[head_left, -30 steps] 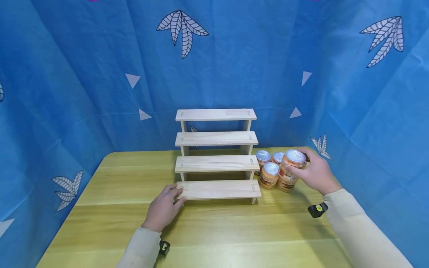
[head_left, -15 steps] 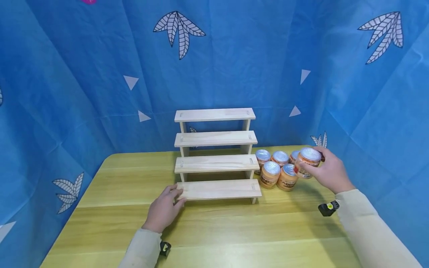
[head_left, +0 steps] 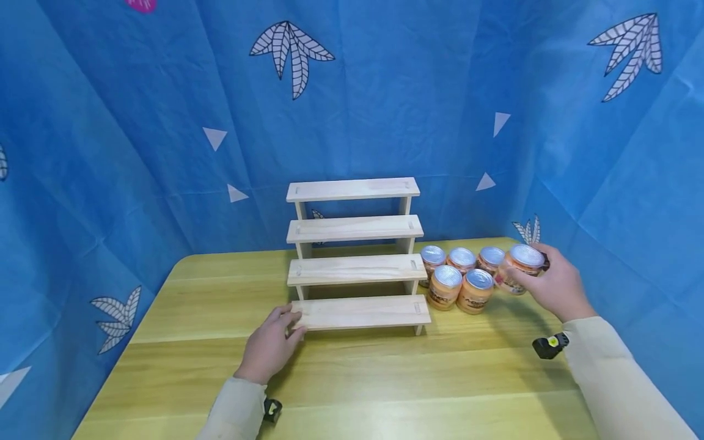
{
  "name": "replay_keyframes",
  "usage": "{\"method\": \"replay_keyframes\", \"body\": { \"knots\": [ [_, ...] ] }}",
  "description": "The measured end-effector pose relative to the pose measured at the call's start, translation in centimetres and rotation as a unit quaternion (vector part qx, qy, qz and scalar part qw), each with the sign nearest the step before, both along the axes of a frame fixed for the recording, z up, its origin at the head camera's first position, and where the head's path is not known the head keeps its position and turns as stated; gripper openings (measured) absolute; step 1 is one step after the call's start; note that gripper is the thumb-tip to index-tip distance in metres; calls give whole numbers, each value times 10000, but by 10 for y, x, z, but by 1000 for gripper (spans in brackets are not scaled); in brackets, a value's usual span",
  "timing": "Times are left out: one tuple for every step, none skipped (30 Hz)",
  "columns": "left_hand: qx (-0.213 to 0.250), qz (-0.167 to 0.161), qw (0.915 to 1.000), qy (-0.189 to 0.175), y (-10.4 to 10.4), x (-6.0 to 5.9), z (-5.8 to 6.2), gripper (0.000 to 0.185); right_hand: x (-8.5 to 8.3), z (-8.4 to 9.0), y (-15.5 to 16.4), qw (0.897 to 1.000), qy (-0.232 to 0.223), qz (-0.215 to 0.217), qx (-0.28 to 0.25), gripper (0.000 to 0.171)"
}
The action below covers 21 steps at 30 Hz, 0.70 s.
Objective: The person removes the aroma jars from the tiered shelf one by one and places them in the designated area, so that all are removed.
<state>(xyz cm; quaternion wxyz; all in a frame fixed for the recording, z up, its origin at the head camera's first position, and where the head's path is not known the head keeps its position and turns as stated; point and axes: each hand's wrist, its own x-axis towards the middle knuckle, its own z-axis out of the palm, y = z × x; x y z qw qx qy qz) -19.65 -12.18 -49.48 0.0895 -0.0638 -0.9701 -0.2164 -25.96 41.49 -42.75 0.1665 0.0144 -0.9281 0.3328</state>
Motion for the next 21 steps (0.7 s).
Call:
{"method": "replay_keyframes", "body": {
  "knots": [
    [-2,4,10000,3,0,0,0,43,0,-1,1,10000,2,-1,2,86],
    [-5,11,10000,8,0,0,0,43,0,-2,2,10000,1,-3,17,86],
    [-8,13,10000,25,0,0,-1,43,0,-4,3,10000,-2,-5,49,86],
    [-11,11,10000,46,0,0,-1,43,0,-5,4,10000,-33,1,75,87],
    [-9,10,10000,63,0,0,-1,43,0,-7,4,9999,-70,13,96,88],
    [-18,21,10000,53,0,-1,-1,43,0,-10,4,9999,-127,28,112,89],
    [-18,18,10000,49,0,0,-1,43,0,-12,5,9997,-202,41,126,90],
    [-21,15,10000,32,0,0,-1,43,-1,-16,5,9995,-280,53,140,92],
    [-24,17,10000,18,0,0,-1,43,-1,-19,5,9993,-350,65,148,92],
    [-31,17,10000,0,0,0,-1,44,-1,-23,4,9990,-418,76,156,93],
    [-33,17,10000,-12,0,0,-1,44,-1,-27,4,9987,-471,87,168,93],
    [-35,15,10000,-21,1,0,-1,44,-2,-30,4,9985,-513,94,184,94],
    [-37,5,10000,-14,1,0,-1,44,-2,-33,3,9982,-547,102,203,94],
    [-44,5,10000,-14,1,0,-1,44,-2,-36,3,9981,-561,104,222,94],
    [-51,4,10000,-8,1,0,0,44,-2,-39,2,9981,-566,104,235,93],
    [-53,0,10000,-6,2,0,0,44,-2,-41,2,9980,-580,107,242,93],
    [-56,-1,10000,-1,2,0,0,44,-3,-44,2,9979,-598,115,235,92],
    [-53,-5,10000,0,2,0,0,44,-3,-46,2,9979,-599,121,233,92],
    [-57,0,10000,6,2,0,0,44,-3,-48,2,9978,-619,124,220,92],
    [-52,2,10000,5,2,0,1,44,-3,-50,2,9977,-634,119,210,92],
    [-53,7,10000,9,2,0,1,44,-3,-51,2,9976,-648,115,206,93]
  ]
}}
